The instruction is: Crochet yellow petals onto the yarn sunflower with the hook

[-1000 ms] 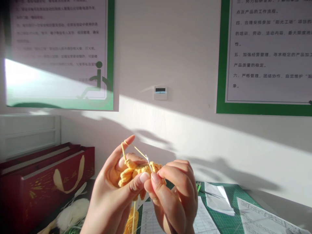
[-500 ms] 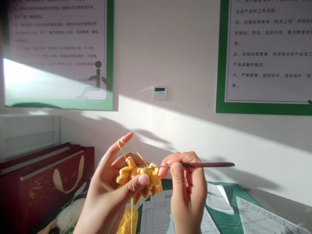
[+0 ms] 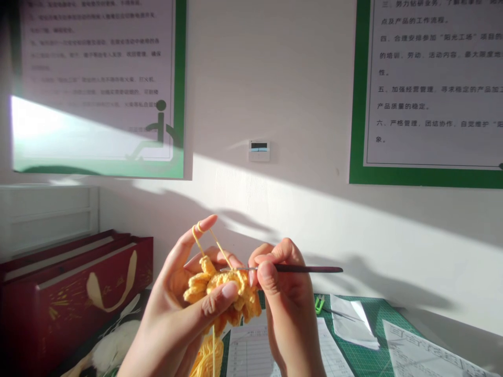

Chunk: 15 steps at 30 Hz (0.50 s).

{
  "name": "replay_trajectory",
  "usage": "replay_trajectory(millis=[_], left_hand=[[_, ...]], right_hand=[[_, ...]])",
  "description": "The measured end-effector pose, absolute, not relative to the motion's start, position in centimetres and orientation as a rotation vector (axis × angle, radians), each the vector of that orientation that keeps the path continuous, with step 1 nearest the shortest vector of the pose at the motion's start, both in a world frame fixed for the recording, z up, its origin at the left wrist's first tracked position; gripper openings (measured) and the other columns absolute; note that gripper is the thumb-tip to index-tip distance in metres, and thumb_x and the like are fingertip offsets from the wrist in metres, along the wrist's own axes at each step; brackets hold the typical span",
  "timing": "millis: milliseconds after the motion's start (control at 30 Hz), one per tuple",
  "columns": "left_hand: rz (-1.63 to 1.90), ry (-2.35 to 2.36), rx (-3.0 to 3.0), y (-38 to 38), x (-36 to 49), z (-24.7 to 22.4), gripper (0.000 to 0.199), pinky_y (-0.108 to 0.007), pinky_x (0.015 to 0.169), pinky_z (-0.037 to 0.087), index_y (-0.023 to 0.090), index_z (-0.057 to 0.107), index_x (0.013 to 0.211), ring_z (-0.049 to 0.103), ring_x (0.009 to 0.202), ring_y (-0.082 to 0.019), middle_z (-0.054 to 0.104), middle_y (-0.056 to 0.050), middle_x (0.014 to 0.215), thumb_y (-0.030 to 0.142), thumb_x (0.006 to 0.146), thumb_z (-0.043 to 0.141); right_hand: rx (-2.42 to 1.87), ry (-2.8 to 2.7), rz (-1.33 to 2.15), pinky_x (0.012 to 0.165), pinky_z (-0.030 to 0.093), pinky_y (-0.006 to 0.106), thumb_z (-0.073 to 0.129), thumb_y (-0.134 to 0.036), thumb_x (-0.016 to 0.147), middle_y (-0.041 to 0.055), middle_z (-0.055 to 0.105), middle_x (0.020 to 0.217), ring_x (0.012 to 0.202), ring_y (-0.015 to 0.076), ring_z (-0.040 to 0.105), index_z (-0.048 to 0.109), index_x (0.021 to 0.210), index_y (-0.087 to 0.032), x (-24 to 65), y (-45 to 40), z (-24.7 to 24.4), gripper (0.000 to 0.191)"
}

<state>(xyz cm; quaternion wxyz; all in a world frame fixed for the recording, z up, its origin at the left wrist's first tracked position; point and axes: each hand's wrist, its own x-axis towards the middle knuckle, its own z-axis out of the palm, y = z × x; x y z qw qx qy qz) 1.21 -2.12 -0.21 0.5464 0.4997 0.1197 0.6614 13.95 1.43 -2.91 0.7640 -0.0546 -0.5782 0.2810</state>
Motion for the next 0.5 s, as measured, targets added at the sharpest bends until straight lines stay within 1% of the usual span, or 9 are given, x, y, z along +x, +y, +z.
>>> replay_trajectory(millis=[133, 233, 333, 400, 500], left_hand=[[1.555, 0.283, 1.193, -2.10, 1.23, -0.19, 0.086, -0.023, 0.058, 0.054, 0.030, 0.052, 0.150, 0.067, 0.071, -0.017, 0.073, -0.002, 0.086, 0.018, 0.075, 0.093], [1.560, 0.264, 1.175, -2.21, 1.32, -0.16, 0.080, -0.024, 0.062, 0.055, 0.031, 0.054, 0.148, 0.067, 0.072, -0.016, 0.073, -0.001, 0.085, 0.018, 0.078, 0.090], [1.557, 0.269, 1.160, -2.37, 1.29, -0.13, 0.075, -0.023, 0.064, 0.054, 0.032, 0.055, 0.147, 0.066, 0.072, -0.015, 0.071, -0.001, 0.086, 0.019, 0.081, 0.088], [1.530, 0.276, 1.175, -2.42, 1.16, -0.19, 0.074, -0.023, 0.064, 0.053, 0.035, 0.055, 0.147, 0.064, 0.070, -0.014, 0.071, 0.000, 0.086, 0.020, 0.082, 0.087], [1.464, 0.269, 1.197, -2.36, 0.89, -0.44, 0.078, -0.024, 0.064, 0.053, 0.041, 0.053, 0.149, 0.063, 0.069, -0.014, 0.071, 0.000, 0.089, 0.021, 0.082, 0.088]], right_hand=[[-0.094, -1.304, 0.525, 0.060, 0.049, 0.026, 0.065, -0.031, 0.098, -0.0020, 0.055, 0.076, 0.070, 0.0147, 0.056, 0.058, 0.089, -0.025, 14.01, 1.51, -3.09, 0.013], [-0.069, -1.303, 0.480, 0.057, 0.046, 0.023, 0.065, -0.030, 0.099, -0.0018, 0.055, 0.077, 0.068, 0.0135, 0.055, 0.060, 0.092, -0.025, 13.76, 1.62, -3.31, 0.009], [-0.054, -1.281, 0.466, 0.056, 0.045, 0.023, 0.066, -0.030, 0.098, -0.0021, 0.055, 0.076, 0.067, 0.0133, 0.054, 0.062, 0.093, -0.025, 13.38, 1.65, -3.42, 0.008], [-0.040, -1.271, 0.473, 0.056, 0.044, 0.023, 0.067, -0.029, 0.098, -0.0022, 0.055, 0.076, 0.066, 0.0129, 0.053, 0.063, 0.093, -0.025, 13.21, 1.69, -3.42, 0.008], [-0.030, -1.258, 0.497, 0.056, 0.044, 0.024, 0.067, -0.032, 0.098, -0.0026, 0.054, 0.075, 0.064, 0.0128, 0.052, 0.063, 0.091, -0.024, 13.18, 1.77, -3.31, 0.011]])
